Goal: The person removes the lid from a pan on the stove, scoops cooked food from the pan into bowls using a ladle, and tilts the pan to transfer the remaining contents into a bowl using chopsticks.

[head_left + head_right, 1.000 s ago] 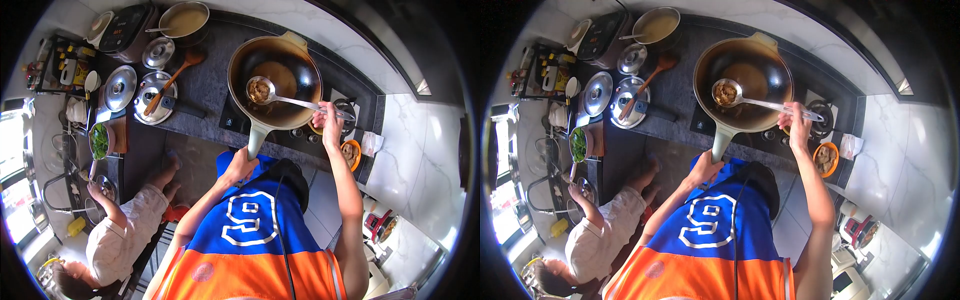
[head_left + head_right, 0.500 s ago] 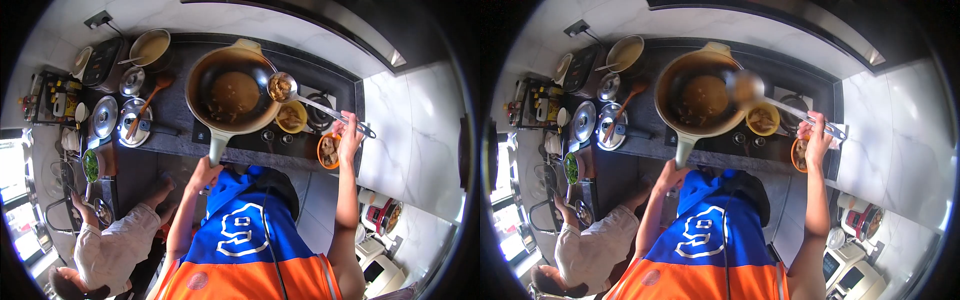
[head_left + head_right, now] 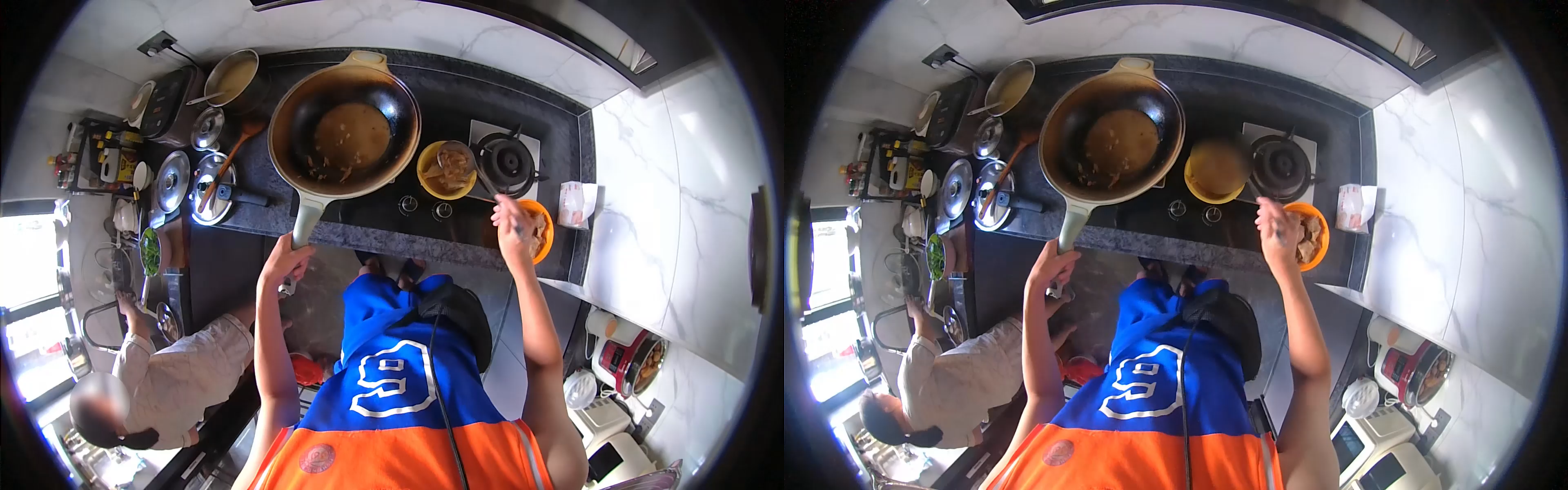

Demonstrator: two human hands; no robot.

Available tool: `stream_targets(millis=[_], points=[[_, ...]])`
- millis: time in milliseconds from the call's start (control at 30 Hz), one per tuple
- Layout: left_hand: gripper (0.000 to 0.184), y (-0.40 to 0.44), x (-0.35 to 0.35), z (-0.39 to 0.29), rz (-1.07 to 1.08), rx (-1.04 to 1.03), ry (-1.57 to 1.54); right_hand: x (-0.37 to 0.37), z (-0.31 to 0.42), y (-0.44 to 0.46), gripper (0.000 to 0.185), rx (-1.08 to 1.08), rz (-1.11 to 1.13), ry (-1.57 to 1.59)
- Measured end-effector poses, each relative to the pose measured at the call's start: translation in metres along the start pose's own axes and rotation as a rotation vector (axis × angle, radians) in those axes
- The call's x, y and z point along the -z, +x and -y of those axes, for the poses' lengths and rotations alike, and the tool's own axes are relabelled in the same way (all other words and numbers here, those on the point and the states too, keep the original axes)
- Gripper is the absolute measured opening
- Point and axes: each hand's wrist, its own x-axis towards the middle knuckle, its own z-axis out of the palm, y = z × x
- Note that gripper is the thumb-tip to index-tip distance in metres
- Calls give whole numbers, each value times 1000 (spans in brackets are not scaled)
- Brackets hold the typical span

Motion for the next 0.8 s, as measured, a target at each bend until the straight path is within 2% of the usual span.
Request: stream_targets(millis=[33,100,167,267,400,567,667,800], points=[[13,0,0,1,-8,-3,2,3,-8,0,20,209,77,-239],[14,-2,0,-2,-20,26,20,4,-8,-2,25,487,134,-319],[14,-4,-1,-3,-29,50,8,8,-9,-11,29,425,166,-296],[15,-3,-2,-2,-19,25,9,14,-15,-14,32,522,145,-287],[15,-6,-3,-8,-20,31,-29,24,-13,-20,35,508,146,-319],[15,-6,-4,-6,-29,37,-34,27,-22,-24,28,456,193,-311],[15,-7,-7,-7,-27,30,-58,29,-22,-21,34,555,166,-362],[17,-2,-4,1,-21,9,-9,34,-8,-18,28,479,99,-358]])
